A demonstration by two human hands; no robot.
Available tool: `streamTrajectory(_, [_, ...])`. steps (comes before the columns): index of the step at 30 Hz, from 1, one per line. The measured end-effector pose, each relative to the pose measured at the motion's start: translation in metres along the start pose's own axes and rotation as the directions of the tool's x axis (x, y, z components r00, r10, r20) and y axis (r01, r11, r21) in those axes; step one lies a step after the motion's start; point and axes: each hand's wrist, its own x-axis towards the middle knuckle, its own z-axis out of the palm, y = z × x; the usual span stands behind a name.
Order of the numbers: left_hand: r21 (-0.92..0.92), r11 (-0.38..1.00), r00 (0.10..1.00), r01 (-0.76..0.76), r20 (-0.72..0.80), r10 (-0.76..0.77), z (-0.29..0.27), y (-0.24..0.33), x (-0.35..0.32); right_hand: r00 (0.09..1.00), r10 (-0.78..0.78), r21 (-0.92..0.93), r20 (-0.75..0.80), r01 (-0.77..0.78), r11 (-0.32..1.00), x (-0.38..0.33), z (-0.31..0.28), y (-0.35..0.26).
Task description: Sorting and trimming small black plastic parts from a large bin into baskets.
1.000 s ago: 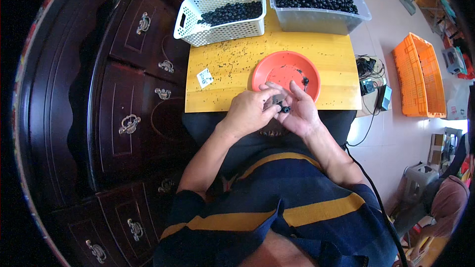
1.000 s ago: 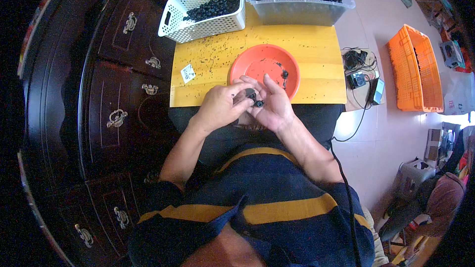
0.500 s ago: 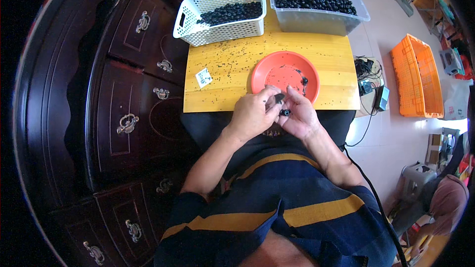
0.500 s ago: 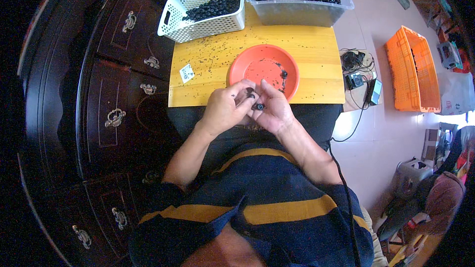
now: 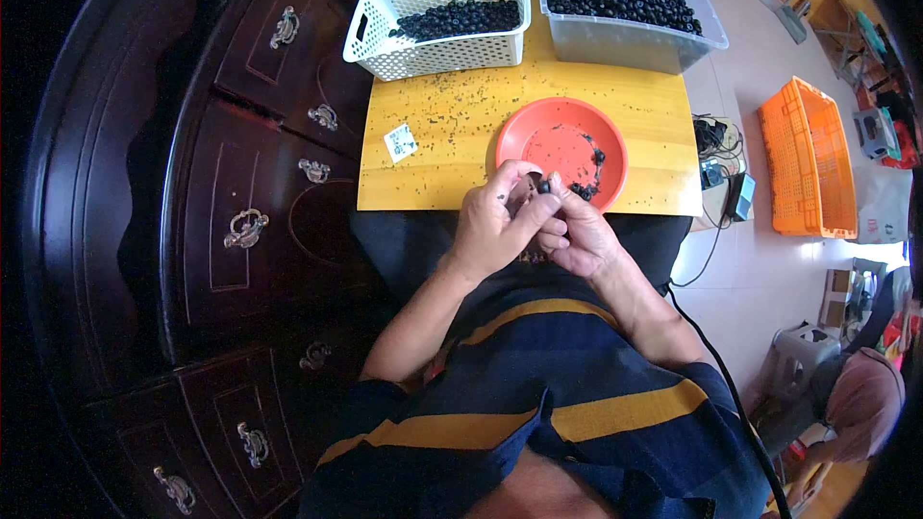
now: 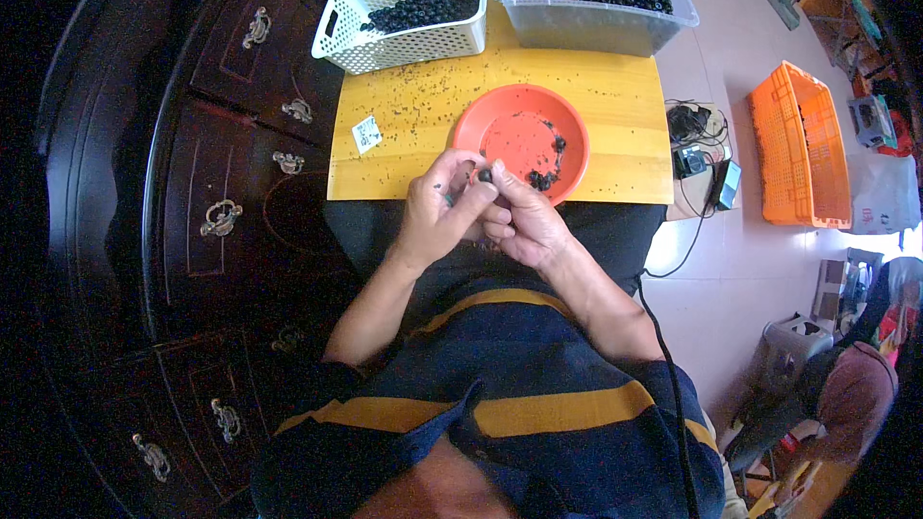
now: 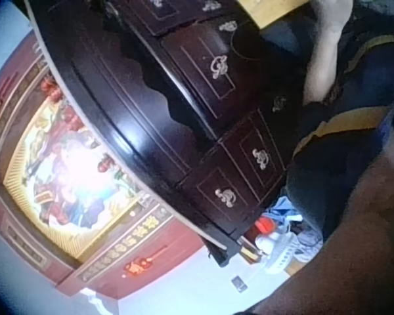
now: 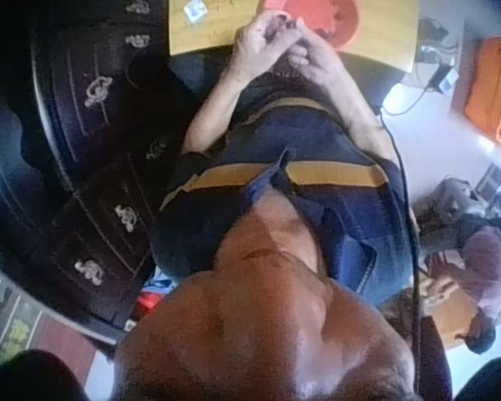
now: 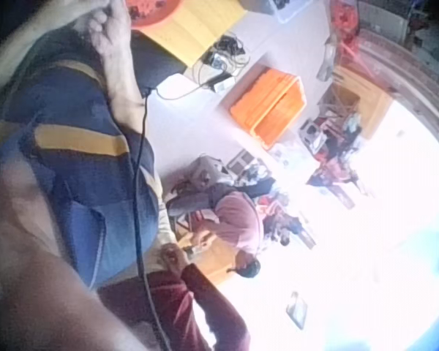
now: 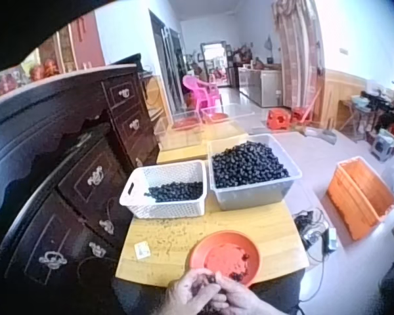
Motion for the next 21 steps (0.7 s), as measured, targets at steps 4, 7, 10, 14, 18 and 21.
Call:
streamTrajectory(4, [-0.034, 0.997, 0.998, 0.067, -0.013, -0.067, -0.017, -0.001, -0.001, 0.998, -0.063, -0.048, -0.002, 0.063, 0.997, -0.004, 0.01, -0.003])
streamTrajectory(7, [0.08, 0.994, 0.996, 0.074, 0.037, -0.077, -0.029, 0.003, 0.001, 0.991, -0.131, -0.244, 0.0, 0.127, 0.962, -0.007, 0.016, -0.005])
streamTrajectory(10, [0.25, 0.968, 0.997, -0.005, 0.076, -0.014, -0.032, 0.008, 0.003, 0.981, -0.187, -0.414, 0.056, 0.194, 0.889, -0.007, 0.011, -0.006])
streamTrajectory(14, [0.343, 0.926, 0.986, -0.158, 0.102, 0.131, -0.033, 0.01, 0.002, 0.973, -0.231, -0.468, 0.003, 0.206, 0.859, -0.005, 0.013, -0.002])
streamTrajectory(18, [0.341, 0.923, 0.981, -0.176, 0.136, 0.137, -0.031, 0.016, 0.001, 0.977, -0.213, -0.426, 0.006, 0.196, 0.883, -0.006, 0.008, -0.003])
streamTrajectory(21, [0.364, 0.91, 0.974, -0.197, 0.18, 0.139, -0.028, 0.017, 0.0, 0.982, -0.187, -0.398, 0.006, 0.174, 0.901, -0.007, 0.008, -0.002])
